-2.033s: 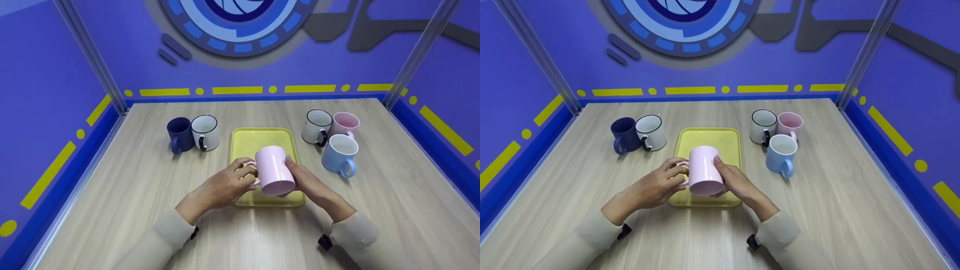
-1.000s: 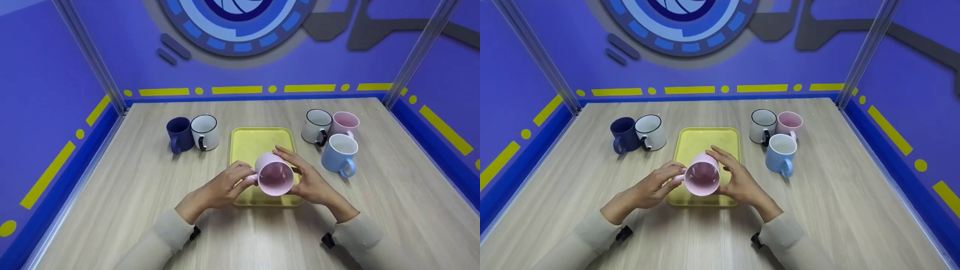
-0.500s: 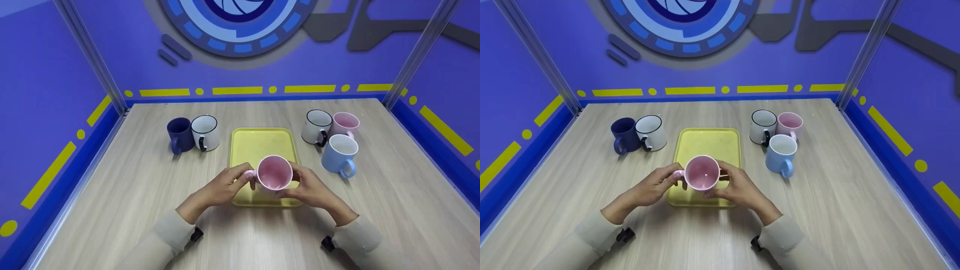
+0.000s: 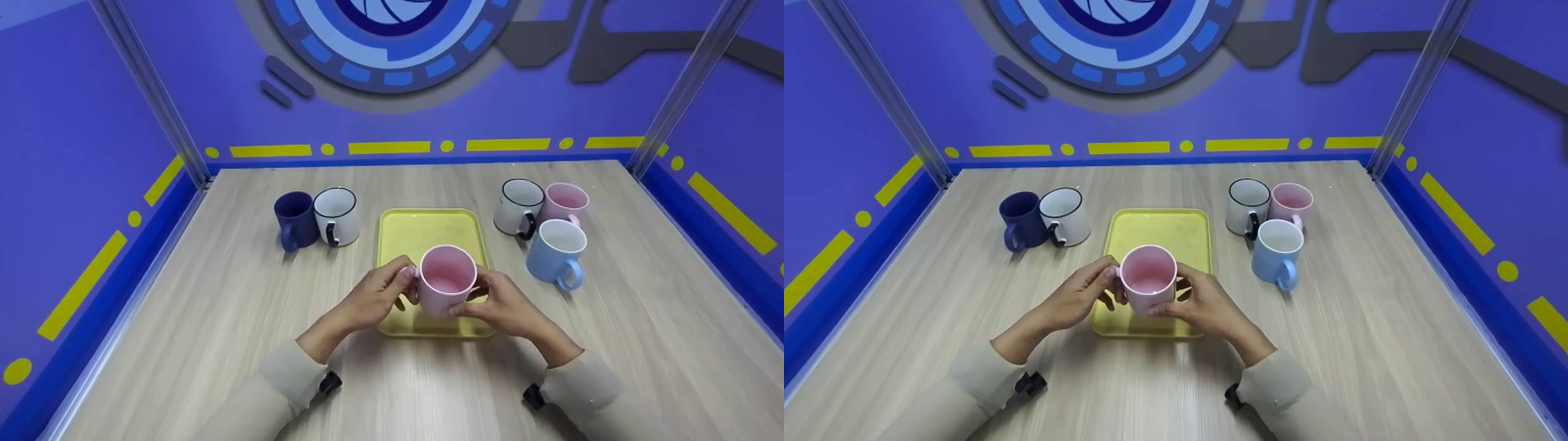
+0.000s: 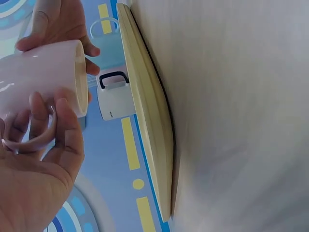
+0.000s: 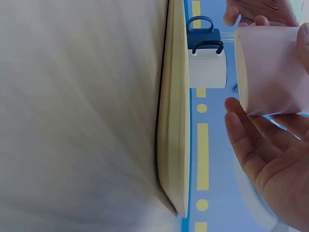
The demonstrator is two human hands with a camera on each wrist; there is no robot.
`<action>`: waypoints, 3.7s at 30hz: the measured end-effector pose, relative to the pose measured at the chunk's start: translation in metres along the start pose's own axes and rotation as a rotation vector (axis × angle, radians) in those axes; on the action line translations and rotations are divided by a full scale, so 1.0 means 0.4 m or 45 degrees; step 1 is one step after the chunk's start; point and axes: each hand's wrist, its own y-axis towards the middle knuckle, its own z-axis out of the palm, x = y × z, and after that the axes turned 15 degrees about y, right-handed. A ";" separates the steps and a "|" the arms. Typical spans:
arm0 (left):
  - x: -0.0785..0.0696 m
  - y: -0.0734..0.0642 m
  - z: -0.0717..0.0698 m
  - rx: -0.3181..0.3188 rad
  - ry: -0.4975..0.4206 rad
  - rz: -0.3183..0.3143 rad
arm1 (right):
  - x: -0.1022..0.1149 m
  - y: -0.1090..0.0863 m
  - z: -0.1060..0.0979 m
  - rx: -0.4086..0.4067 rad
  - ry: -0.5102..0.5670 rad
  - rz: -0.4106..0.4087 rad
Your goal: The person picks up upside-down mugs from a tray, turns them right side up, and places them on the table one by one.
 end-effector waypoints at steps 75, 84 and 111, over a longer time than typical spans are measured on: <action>-0.006 -0.018 0.004 -0.115 -0.209 -0.126 | -0.037 -0.030 -0.082 -0.036 -0.523 0.382; -0.005 -0.019 0.003 -0.107 -0.232 -0.133 | -0.041 -0.029 -0.082 -0.011 -0.526 0.379; 0.032 -0.139 -0.084 -0.374 -0.399 -0.424 | -0.044 -0.031 -0.080 -0.012 -0.477 0.464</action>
